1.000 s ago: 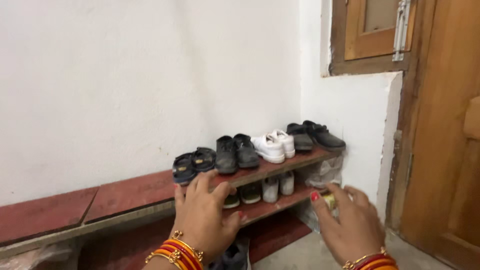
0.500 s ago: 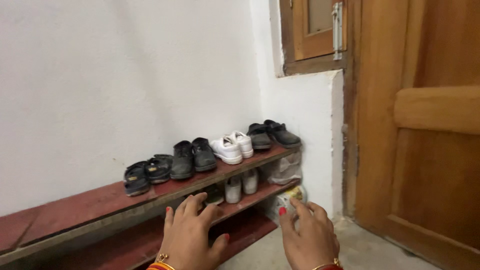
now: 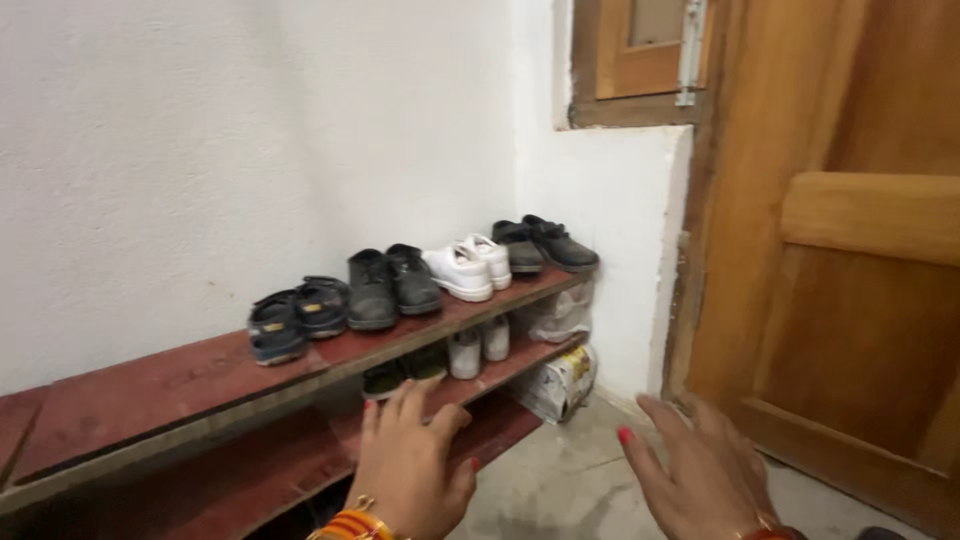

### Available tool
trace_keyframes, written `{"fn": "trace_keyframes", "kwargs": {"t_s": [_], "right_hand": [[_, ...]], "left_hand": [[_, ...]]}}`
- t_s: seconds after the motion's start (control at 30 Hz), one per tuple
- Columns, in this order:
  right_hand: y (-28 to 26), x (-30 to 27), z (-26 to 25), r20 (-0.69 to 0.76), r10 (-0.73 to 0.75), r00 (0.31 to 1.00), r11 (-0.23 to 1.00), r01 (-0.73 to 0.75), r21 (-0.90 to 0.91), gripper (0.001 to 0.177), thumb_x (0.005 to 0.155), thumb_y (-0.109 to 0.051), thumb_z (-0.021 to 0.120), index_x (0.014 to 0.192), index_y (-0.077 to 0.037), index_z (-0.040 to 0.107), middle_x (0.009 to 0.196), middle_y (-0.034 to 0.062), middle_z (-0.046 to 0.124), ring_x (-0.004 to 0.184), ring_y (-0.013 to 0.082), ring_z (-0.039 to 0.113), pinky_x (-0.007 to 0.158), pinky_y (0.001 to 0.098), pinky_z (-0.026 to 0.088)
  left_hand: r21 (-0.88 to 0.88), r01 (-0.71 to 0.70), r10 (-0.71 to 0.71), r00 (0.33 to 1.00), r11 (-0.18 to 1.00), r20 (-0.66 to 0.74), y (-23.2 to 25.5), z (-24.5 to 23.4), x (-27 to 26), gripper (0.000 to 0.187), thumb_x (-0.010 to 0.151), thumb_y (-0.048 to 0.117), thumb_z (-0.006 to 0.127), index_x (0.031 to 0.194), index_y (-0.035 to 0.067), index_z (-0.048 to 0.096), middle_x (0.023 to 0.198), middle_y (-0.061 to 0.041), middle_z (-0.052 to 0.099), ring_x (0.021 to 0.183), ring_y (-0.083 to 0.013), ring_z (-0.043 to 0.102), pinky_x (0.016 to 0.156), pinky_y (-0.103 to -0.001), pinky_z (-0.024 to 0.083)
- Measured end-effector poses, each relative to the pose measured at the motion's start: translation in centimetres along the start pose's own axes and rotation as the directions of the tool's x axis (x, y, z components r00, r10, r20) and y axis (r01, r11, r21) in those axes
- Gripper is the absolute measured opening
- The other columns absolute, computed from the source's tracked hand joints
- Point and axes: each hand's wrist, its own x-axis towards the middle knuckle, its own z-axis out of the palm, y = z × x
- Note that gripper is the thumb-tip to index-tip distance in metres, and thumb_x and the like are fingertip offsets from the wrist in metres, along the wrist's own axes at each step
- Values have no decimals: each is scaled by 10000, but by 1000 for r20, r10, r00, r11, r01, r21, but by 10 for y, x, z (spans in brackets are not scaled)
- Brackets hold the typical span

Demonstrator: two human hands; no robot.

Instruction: The person removes various shoes and sandals from a two-tiered wooden shelf and places them on the floor. The person handles pink flip-flops, purple slides, blue sneakers, black sandals, and black shoes, moving them one by one from the shelf to the floor.

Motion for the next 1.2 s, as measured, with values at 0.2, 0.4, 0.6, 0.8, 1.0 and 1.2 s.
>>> {"fn": "trace_keyframes", "kwargs": {"t_s": [0.2,0.4,0.6,0.8,1.0,1.2], "right_hand": [[-5,5,113,-98,-74,992,969,49,-240,695,774,-683,662,1423,-445,589,1496,77,473,1421,284,447,1140,551,349],[-2,59,263,-157,-393,906,896,340,-285,508,781,-423,690,1279,-519,716,1388,85,604,1237,327,614,1032,514,489],[-88,87,366,-215,-431,876,901,429,-60,416,853,-374,628,1259,-385,718,1273,19,649,1209,279,633,1027,448,528],[-167,97,392,481,-424,768,867,497,-29,500,1026,-401,524,1519,-322,490,1550,39,447,1422,313,417,1078,447,476],[-227,85,396,647,-399,649,854,520,6,674,988,-498,604,1542,-183,382,1600,47,360,1451,338,366,1103,439,453],[-268,79,402,664,-416,621,833,554,3,779,871,-339,734,1518,-101,371,1608,94,309,1428,352,360,1124,431,405]], "left_hand": [[-25,-195,184,955,980,-232,-79,-5,29,552,725,235,803,1233,127,612,1557,-232,336,1471,-445,267,1142,-591,209],[-109,-307,279,936,945,-216,-171,23,74,617,710,218,810,1269,69,596,1556,-284,329,1409,-483,275,1140,-575,286],[-177,-182,220,948,967,230,-280,144,131,533,850,271,780,1303,78,574,1634,-255,185,1505,-481,91,1144,-664,239],[-39,-182,173,970,983,-170,-344,375,131,151,1074,281,576,1006,158,631,1496,-177,462,1455,-406,402,1071,-625,445],[-219,-221,246,965,950,93,-409,458,116,265,1009,283,625,1255,190,660,1521,-256,433,1372,-517,389,1016,-700,386],[-274,51,142,757,960,638,-424,376,90,587,985,300,696,1452,81,413,1523,-297,294,1424,-492,283,1184,-638,241]]}}
